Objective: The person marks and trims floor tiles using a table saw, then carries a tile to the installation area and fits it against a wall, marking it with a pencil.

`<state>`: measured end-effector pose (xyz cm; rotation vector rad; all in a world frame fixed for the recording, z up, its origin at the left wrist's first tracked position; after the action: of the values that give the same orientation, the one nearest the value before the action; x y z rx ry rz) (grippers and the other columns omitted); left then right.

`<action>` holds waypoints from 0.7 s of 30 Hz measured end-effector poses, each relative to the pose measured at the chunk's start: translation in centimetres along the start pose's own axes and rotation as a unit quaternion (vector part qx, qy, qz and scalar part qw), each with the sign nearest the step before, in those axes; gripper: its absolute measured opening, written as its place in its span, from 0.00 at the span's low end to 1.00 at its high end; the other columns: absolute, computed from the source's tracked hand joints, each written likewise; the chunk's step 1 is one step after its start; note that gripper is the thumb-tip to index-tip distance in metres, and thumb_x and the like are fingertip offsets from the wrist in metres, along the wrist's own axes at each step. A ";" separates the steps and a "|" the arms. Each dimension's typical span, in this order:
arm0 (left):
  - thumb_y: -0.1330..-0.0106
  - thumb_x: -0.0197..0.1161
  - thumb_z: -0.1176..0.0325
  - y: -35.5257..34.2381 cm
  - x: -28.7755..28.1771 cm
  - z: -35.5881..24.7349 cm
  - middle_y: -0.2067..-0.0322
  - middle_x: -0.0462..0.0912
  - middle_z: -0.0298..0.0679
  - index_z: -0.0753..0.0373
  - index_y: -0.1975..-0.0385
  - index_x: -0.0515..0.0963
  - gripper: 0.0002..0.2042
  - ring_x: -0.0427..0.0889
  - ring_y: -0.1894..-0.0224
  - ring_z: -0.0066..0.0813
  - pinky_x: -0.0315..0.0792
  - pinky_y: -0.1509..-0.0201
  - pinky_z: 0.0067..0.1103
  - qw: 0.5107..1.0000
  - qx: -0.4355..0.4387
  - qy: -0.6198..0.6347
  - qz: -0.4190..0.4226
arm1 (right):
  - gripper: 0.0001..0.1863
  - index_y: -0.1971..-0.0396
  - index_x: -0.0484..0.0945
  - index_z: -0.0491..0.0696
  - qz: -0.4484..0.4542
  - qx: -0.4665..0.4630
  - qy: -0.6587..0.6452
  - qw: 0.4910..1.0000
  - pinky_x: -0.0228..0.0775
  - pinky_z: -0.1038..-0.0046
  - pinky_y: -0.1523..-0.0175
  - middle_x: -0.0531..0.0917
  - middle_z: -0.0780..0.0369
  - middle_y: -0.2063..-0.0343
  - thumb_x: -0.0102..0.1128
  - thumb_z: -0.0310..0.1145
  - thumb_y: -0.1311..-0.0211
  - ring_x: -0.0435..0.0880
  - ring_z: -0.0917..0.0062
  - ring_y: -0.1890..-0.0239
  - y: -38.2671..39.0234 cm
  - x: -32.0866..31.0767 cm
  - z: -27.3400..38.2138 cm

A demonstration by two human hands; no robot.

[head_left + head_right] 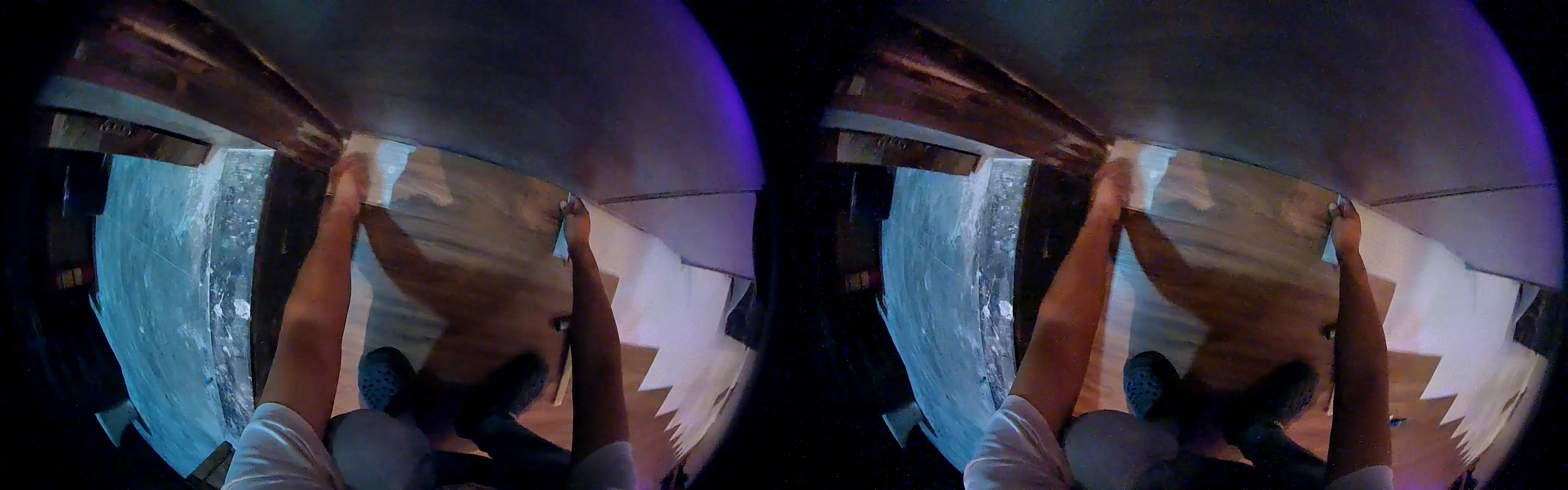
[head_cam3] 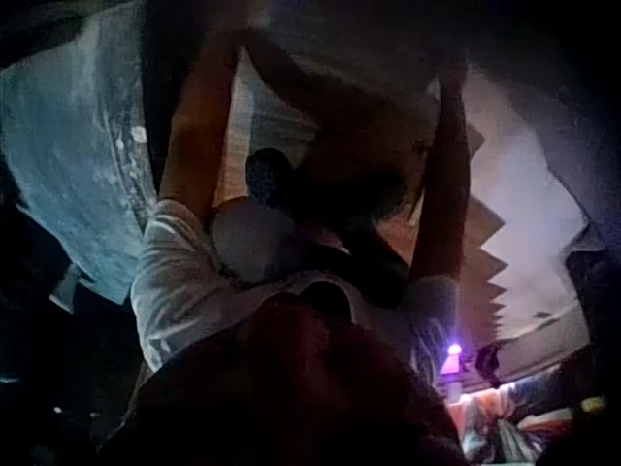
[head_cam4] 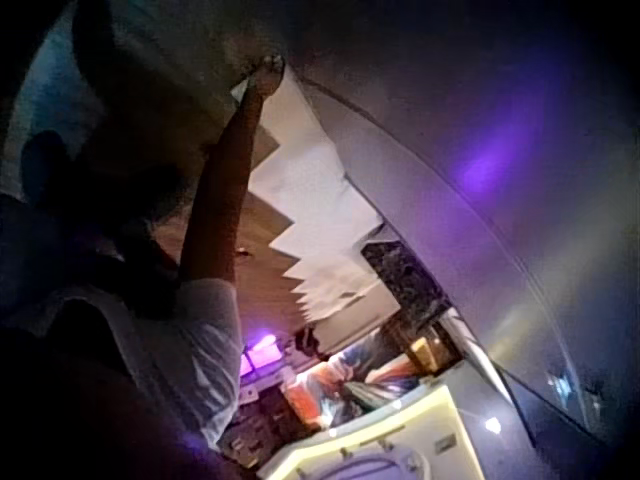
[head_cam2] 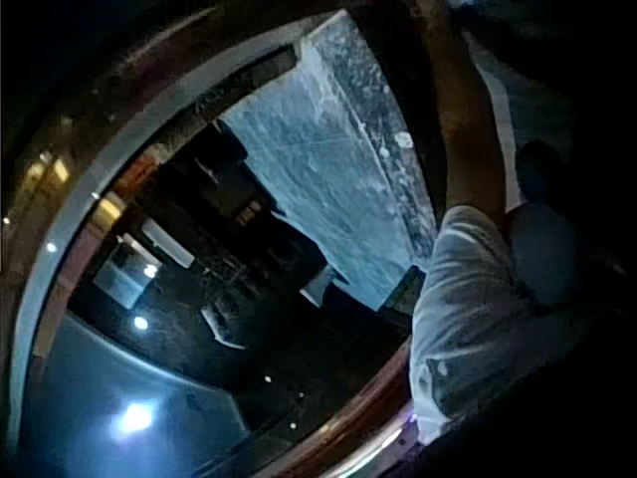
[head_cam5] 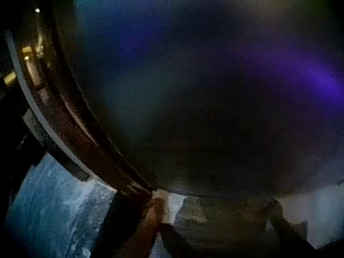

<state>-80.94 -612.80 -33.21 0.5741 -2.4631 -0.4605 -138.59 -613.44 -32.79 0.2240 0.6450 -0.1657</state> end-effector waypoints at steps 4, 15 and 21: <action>0.26 0.58 0.70 4.1 7.5 1.7 0.81 0.73 0.31 0.62 0.67 0.78 0.06 0.72 0.84 0.19 0.68 0.81 0.20 0.990 0.021 -0.107 0.088 | 0.14 0.50 0.79 0.45 0.009 -0.011 -0.010 1.000 0.73 0.74 0.59 0.81 0.65 0.70 0.58 0.37 0.28 0.79 0.78 0.68 -2.2 -1.8 -3.1; 0.24 0.59 0.68 18.2 7.5 -15.5 0.70 0.81 0.34 0.62 0.58 0.81 0.06 0.80 0.73 0.23 0.77 0.66 0.21 0.902 0.284 -0.315 -0.082 | 0.12 0.62 0.79 0.44 0.032 -0.006 -0.050 0.998 0.70 0.70 0.57 0.81 0.65 0.72 0.63 0.38 0.31 0.76 0.73 0.67 -2.7 -2.2 -2.5; 0.27 0.63 0.65 25.6 -0.6 -28.8 0.56 0.83 0.47 0.68 0.55 0.78 0.12 0.83 0.57 0.37 0.76 0.52 0.30 0.587 0.507 -0.410 -0.479 | 0.10 0.67 0.75 0.51 0.021 -0.008 -0.048 0.999 0.66 0.75 0.66 0.73 0.71 0.76 0.63 0.39 0.30 0.69 0.84 0.73 -2.5 -0.7 -1.9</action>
<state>-71.09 -596.40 0.26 2.7715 -2.7761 0.6159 -140.77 -615.30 -34.28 0.2134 0.5457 -0.1302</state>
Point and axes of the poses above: each hand's wrist, its own y-axis away from the middle knuckle, its own x-axis out of the palm, z = x × y, the point moved 3 cm from there along -y, towards the middle knuckle
